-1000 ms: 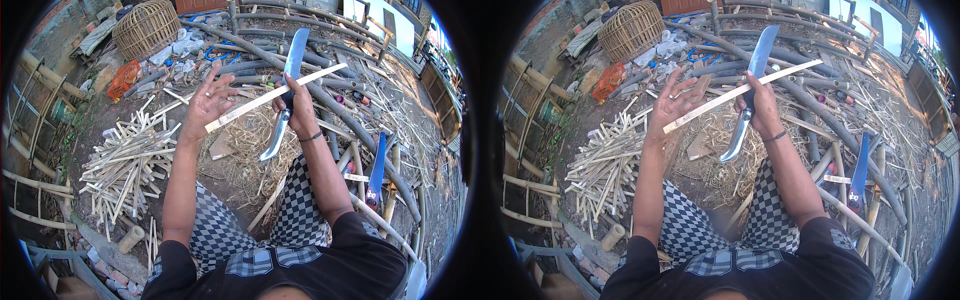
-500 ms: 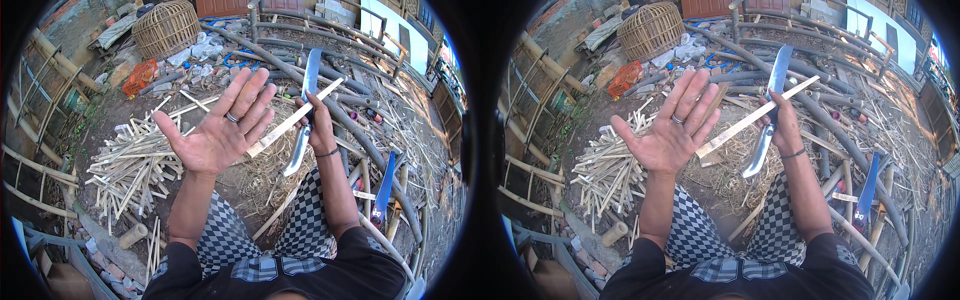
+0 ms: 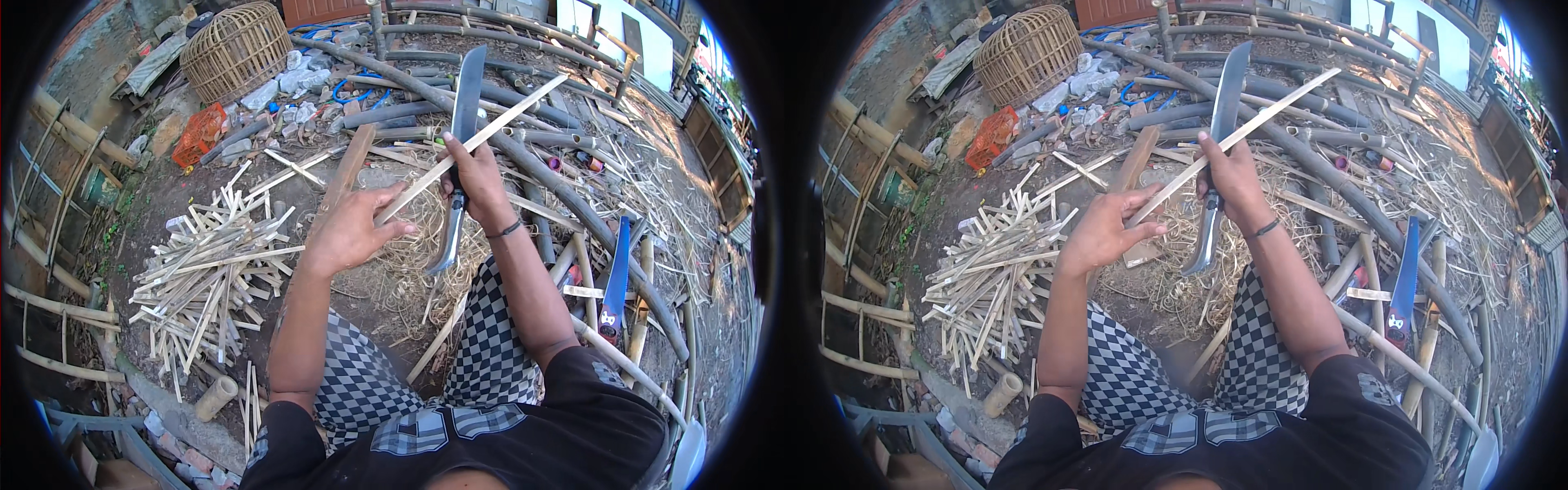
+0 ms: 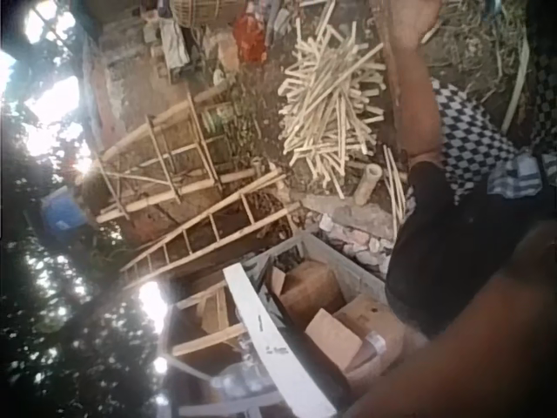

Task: Shaving thin strips from a bamboo piece using a large knife or machete.

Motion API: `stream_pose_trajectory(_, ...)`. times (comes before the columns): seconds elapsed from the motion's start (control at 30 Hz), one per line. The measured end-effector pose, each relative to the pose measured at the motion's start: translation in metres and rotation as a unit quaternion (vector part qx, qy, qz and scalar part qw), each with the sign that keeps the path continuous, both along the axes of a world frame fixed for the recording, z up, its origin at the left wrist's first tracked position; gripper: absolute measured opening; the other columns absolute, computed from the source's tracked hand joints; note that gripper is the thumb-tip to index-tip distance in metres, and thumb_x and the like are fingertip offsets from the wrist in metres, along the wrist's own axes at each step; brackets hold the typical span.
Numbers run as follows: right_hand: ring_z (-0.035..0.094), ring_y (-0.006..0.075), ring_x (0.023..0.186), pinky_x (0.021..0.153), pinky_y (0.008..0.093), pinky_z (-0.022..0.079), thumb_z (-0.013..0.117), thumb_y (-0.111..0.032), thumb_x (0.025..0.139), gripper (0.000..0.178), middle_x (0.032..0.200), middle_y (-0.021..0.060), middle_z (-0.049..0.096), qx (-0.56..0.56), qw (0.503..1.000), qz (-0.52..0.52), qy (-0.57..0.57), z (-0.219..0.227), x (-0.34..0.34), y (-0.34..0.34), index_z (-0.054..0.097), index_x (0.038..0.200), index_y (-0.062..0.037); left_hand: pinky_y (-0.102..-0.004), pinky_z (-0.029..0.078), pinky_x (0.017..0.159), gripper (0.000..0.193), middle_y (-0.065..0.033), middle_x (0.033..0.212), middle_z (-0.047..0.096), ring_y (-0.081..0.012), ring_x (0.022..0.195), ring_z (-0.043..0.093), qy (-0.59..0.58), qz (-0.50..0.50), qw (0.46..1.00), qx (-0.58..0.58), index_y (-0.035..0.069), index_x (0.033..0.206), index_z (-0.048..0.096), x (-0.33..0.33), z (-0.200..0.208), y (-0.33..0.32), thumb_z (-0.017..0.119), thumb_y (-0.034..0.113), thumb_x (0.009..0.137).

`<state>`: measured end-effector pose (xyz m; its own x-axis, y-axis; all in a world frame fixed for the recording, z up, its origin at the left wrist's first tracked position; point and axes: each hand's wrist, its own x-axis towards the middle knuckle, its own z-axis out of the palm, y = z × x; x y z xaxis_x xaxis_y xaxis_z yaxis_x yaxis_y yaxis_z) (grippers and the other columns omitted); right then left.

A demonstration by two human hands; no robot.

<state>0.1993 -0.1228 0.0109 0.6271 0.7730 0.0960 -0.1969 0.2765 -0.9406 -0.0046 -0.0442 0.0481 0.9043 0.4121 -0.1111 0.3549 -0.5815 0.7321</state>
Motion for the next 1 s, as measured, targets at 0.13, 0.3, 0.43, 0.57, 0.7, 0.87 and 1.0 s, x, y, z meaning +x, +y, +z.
stream_pose_trajectory(0.13, 0.056, 0.0107, 0.044, 0.035, 0.0272, 0.044, 0.071, -0.022, 0.092, 0.029, 0.069, 0.0058, 0.06, -0.087, 0.98, -0.032, -0.175, 0.004, -0.012, 0.002, 0.051, 0.096, -0.0008, -0.0407, 0.049, 0.099, 0.076, -0.0243, 0.135, 0.056, -0.0336, 0.118, 0.061, -0.072, 0.052, 0.996, -0.018, -0.003, 0.145, 0.043, 0.025, -0.033, 0.0, 0.074, 0.039, 0.088)
stream_pose_trajectory(0.3, 0.066, 0.0476, 0.077, 0.07, 0.0545, 0.053, 0.056, -0.009, 0.088, 0.05, 0.081, 0.0281, 0.067, -0.183, 0.877, -0.089, -0.435, -0.019, -0.023, 0.012, 0.037, 0.133, 0.002, -0.0351, 0.054, 0.087, 0.065, -0.0198, 0.125, 0.061, -0.0232, 0.102, 0.066, -0.39, 0.23, 0.876, 0.169, -0.005, 0.134, 0.053, 0.045, -0.024, -0.002, 0.076, 0.034, 0.088)
stream_pose_trajectory(0.43, 0.068, 0.0454, 0.078, 0.067, 0.0542, 0.053, 0.055, -0.004, 0.085, 0.051, 0.082, 0.0264, 0.068, -0.258, 0.791, -0.044, -0.553, -0.028, -0.042, 0.017, 0.037, 0.133, -0.0007, -0.0312, 0.055, 0.082, 0.056, -0.0154, 0.113, 0.066, -0.0179, 0.094, 0.066, -0.428, 0.226, 0.869, 0.105, -0.006, 0.13, 0.057, 0.052, -0.022, 0.005, 0.077, 0.025, 0.088)
stream_pose_trajectory(0.57, 0.067, 0.0446, 0.072, 0.061, 0.0566, 0.05, 0.053, -0.006, 0.088, 0.033, 0.076, 0.0237, 0.067, -0.25, 0.768, -0.038, -0.588, -0.031, -0.06, 0.017, 0.041, 0.118, -0.0064, -0.0267, 0.056, 0.078, 0.039, -0.0118, 0.1, 0.071, -0.0138, 0.085, 0.068, -0.463, 0.247, 0.848, -0.074, -0.008, 0.119, 0.064, 0.05, -0.026, 0.028, 0.076, 0.013, 0.089)
stream_pose_trajectory(0.7, 0.069, 0.0406, 0.077, 0.064, 0.0526, 0.053, 0.061, -0.006, 0.085, 0.048, 0.083, 0.0218, 0.069, -0.281, 0.738, -0.016, -0.613, -0.034, -0.064, 0.019, 0.039, 0.128, -0.0064, -0.0255, 0.058, 0.078, 0.032, -0.0117, 0.098, 0.073, -0.0136, 0.085, 0.07, -0.45, 0.239, 0.853, -0.11, -0.008, 0.116, 0.066, 0.039, -0.022, 0.039, 0.075, 0.008, 0.089)
stream_pose_trajectory(0.87, 0.069, 0.0414, 0.078, 0.067, 0.0516, 0.053, 0.073, -0.027, 0.084, 0.054, 0.083, 0.0217, 0.068, -0.242, 0.799, 0.044, -0.549, -0.021, -0.066, 0.01, 0.041, 0.122, -0.0061, -0.0278, 0.06, 0.078, 0.03, -0.0121, 0.097, 0.072, -0.016, 0.084, 0.071, -0.467, 0.207, 0.84, -0.185, -0.008, 0.117, 0.066, 0.034, -0.022, 0.042, 0.071, 0.006, 0.091)
stream_pose_trajectory(1.0, 0.067, 0.0465, 0.084, 0.073, 0.0523, 0.053, 0.078, -0.041, 0.081, 0.07, 0.089, 0.028, 0.068, -0.218, 0.848, 0.079, -0.477, -0.026, -0.059, 0.014, 0.039, 0.125, -0.0023, -0.0348, 0.063, 0.079, 0.028, -0.0149, 0.102, 0.071, -0.0207, 0.085, 0.071, -0.481, 0.194, 0.818, -0.248, -0.008, 0.119, 0.064, 0.029, -0.02, 0.048, 0.065, 0.005, 0.095)
